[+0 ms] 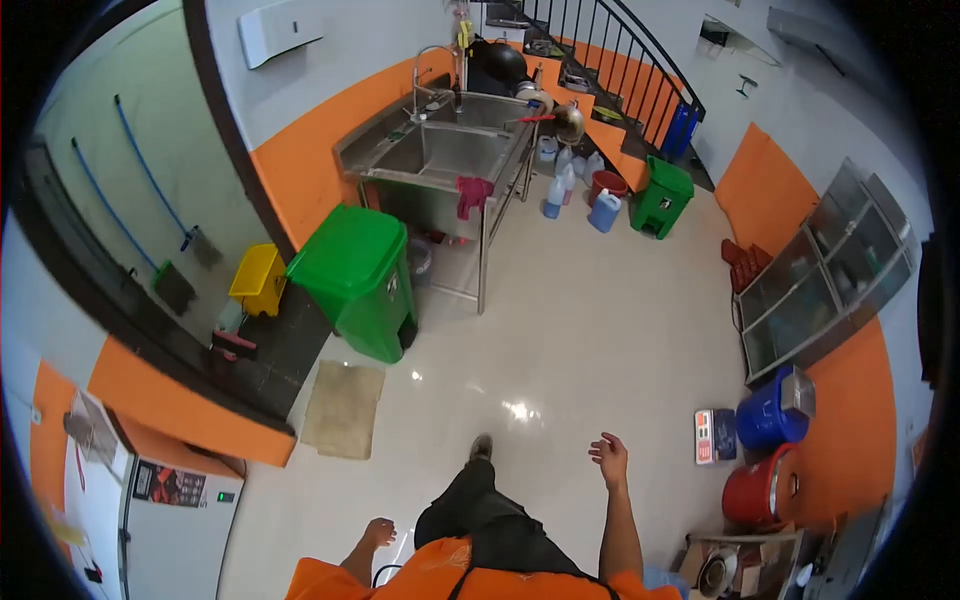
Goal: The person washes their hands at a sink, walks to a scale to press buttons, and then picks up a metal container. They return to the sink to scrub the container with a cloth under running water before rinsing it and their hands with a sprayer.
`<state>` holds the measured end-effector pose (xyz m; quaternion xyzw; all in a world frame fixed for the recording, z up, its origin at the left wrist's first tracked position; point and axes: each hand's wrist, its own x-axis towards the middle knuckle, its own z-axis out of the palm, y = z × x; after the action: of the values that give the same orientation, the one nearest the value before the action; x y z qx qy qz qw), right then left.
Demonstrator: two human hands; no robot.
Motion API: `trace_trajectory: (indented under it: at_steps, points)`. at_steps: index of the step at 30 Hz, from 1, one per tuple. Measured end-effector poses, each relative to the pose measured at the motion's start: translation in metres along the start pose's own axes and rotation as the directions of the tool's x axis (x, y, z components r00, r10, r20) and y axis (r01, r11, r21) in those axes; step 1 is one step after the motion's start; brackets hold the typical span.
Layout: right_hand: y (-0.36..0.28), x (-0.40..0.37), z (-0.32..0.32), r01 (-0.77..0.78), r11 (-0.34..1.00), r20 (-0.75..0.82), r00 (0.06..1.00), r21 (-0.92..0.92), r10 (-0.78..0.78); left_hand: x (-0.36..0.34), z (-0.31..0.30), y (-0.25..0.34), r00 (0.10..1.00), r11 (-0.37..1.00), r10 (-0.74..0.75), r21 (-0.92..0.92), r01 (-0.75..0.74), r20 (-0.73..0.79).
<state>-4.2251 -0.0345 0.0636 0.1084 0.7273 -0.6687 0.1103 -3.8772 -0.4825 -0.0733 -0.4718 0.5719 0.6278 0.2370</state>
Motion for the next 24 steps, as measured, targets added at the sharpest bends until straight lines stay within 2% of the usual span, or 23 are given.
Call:
trace_trajectory:
  at_steps: [2,3,4,5,6,7,8,9,10,11,12,13,14,16,19,21,22,23,24]
  points:
    - [-0.012,0.054,0.002,-0.034,0.992,0.038,0.999,0.118,0.029,0.061,0.013,0.056,0.997,0.986,0.051,-0.160,-0.041,0.059]
    - [0.008,0.082,-0.008,-0.124,0.992,0.107,0.987,-0.006,0.124,0.078,0.032,0.107,0.982,0.982,0.186,0.041,-0.185,-0.044]
    - [0.025,0.092,-0.019,-0.200,0.978,0.094,0.974,-0.055,0.205,0.086,0.048,0.176,0.940,0.925,0.320,0.252,-0.284,-0.118]
    - [0.046,0.101,-0.033,-0.171,0.828,0.018,0.977,-0.535,0.213,0.094,0.058,0.251,0.873,0.816,0.461,0.465,-0.344,-0.162]
    - [0.120,0.109,-0.069,-0.153,0.746,-0.021,0.983,-0.648,0.183,0.086,0.074,0.332,0.857,0.852,0.492,0.286,-0.438,-0.153]
    - [0.123,0.103,-0.083,-0.292,0.649,-0.068,0.935,-0.703,0.347,0.103,0.085,0.397,0.794,0.792,0.584,0.331,-0.513,-0.167]
    - [0.115,0.103,-0.088,-0.422,0.567,-0.104,0.856,-0.707,0.507,0.079,0.101,0.483,0.726,0.736,0.673,0.214,-0.642,-0.139]
    - [0.109,0.113,-0.090,-0.478,0.499,-0.112,0.794,-0.723,0.598,0.124,0.107,0.532,0.674,0.680,0.733,0.132,-0.721,-0.093]
    - [0.101,0.133,-0.088,-0.492,0.445,-0.105,0.750,-0.748,0.653,0.176,0.112,0.572,0.529,0.535,0.842,0.040,-0.844,-0.105]
    - [0.089,0.165,-0.092,-0.485,0.395,-0.097,0.718,-0.780,0.690,0.153,0.128,0.698,0.466,0.492,0.866,0.148,-0.858,-0.180]
    - [0.076,0.196,-0.089,-0.466,0.372,-0.079,0.702,-0.803,0.708,0.157,0.137,0.749,0.410,0.424,0.884,0.015,-0.906,-0.223]
    - [0.063,0.237,-0.087,-0.440,0.365,-0.058,0.698,-0.821,0.714,0.168,0.142,0.786,0.346,0.357,0.892,-0.017,-0.934,-0.290]
    - [0.044,0.283,-0.086,-0.420,0.362,-0.041,0.698,-0.832,0.715,0.178,0.147,0.825,0.325,0.331,0.877,-0.044,-0.943,-0.355]
    - [0.003,0.375,-0.087,-0.405,0.415,-0.020,0.735,-0.815,0.678,0.191,0.152,0.887,0.297,0.291,0.842,-0.084,-0.953,-0.451]
    - [-0.088,0.565,-0.079,-0.352,0.610,0.023,0.854,-0.710,0.519,0.218,0.144,0.955,0.244,0.294,0.832,0.022,-0.956,-0.499]
    - [-0.173,0.706,-0.051,-0.204,0.755,0.099,0.937,-0.623,0.335,0.221,0.126,0.993,0.291,0.432,0.773,0.133,-0.892,-0.564]
    - [-0.212,0.780,-0.032,-0.041,0.774,0.186,0.961,-0.632,0.203,0.225,0.114,1.013,0.303,0.493,0.746,0.187,-0.849,-0.592]
    - [-0.258,0.837,-0.004,0.071,0.921,0.253,0.967,-0.383,0.031,0.233,0.104,1.034,0.296,0.521,0.723,0.210,-0.828,-0.625]
    - [-0.332,0.873,0.044,0.088,0.858,0.171,0.985,-0.506,0.000,0.242,0.091,1.055,0.285,0.543,0.702,0.233,-0.807,-0.652]
